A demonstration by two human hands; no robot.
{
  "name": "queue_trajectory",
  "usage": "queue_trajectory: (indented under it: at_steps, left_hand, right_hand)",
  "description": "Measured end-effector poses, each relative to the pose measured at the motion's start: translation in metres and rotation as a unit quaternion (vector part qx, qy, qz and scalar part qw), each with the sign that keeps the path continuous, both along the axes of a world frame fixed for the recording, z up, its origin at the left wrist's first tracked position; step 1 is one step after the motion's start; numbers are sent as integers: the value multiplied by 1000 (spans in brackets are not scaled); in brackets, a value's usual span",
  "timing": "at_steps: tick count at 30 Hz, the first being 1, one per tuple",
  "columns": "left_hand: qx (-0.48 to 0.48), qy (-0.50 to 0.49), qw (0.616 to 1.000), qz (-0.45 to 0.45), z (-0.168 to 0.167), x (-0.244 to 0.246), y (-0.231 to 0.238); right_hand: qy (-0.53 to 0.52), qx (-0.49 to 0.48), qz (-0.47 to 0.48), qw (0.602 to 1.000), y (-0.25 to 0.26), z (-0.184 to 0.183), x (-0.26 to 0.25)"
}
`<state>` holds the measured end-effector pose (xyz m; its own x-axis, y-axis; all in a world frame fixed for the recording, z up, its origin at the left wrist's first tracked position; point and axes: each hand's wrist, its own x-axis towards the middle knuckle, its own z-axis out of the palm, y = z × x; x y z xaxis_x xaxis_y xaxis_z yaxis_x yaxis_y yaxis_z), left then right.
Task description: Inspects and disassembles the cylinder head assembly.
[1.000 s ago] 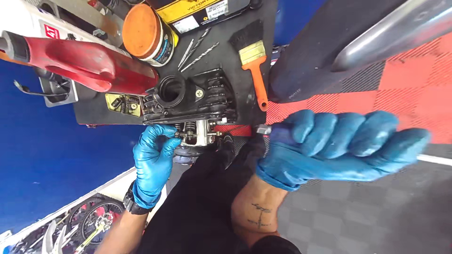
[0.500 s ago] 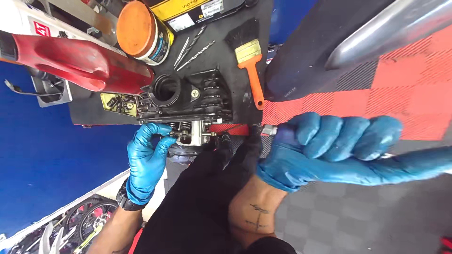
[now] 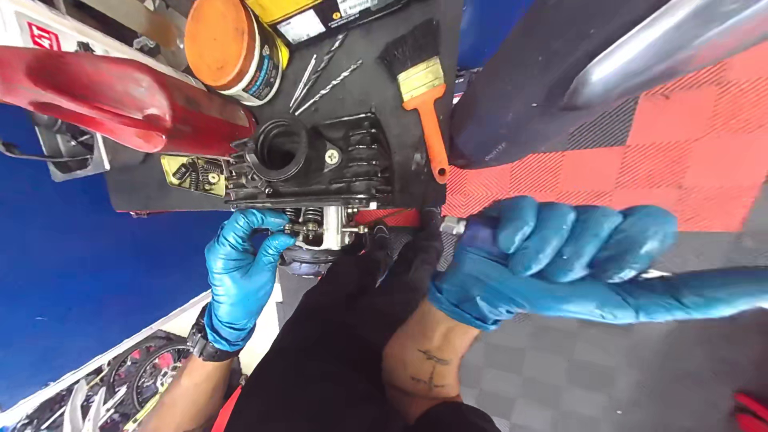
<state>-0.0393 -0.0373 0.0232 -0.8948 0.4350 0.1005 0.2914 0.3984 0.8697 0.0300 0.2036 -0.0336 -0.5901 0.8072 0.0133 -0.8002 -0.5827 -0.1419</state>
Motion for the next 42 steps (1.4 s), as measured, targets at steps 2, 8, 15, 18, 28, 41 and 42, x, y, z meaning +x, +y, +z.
queue_trajectory:
  at_steps: [2, 8, 15, 18, 28, 41, 42]
  left_hand:
    - [-7, 4, 1000, -4, 0, -1, -2]
    - [0, 1, 1000, -5, 0, 3, -1]
    - [0, 7, 1000, -14, -1, -2, -2]
    - [-15, 9, 1000, -17, 0, -2, -3]
    - [-11, 11, 1000, -13, 2, 1, 0]
    - [-31, 16, 999, -13, 3, -2, 1]
    - [-25, 14, 1000, -12, 4, -2, 0]
  right_hand:
    - [22, -32, 41, 998, -24, 4, -12]
    - [1, 9, 11, 1000, -8, 1, -2]
    - [-6, 8, 6, 1000, 2, -3, 2]
    - [14, -38, 50, 998, -29, 5, -14]
    - [2, -10, 34, 999, -5, -4, -3]
    - [13, -28, 62, 998, -21, -5, -16]
    - [21, -14, 57, 998, -9, -6, -10]
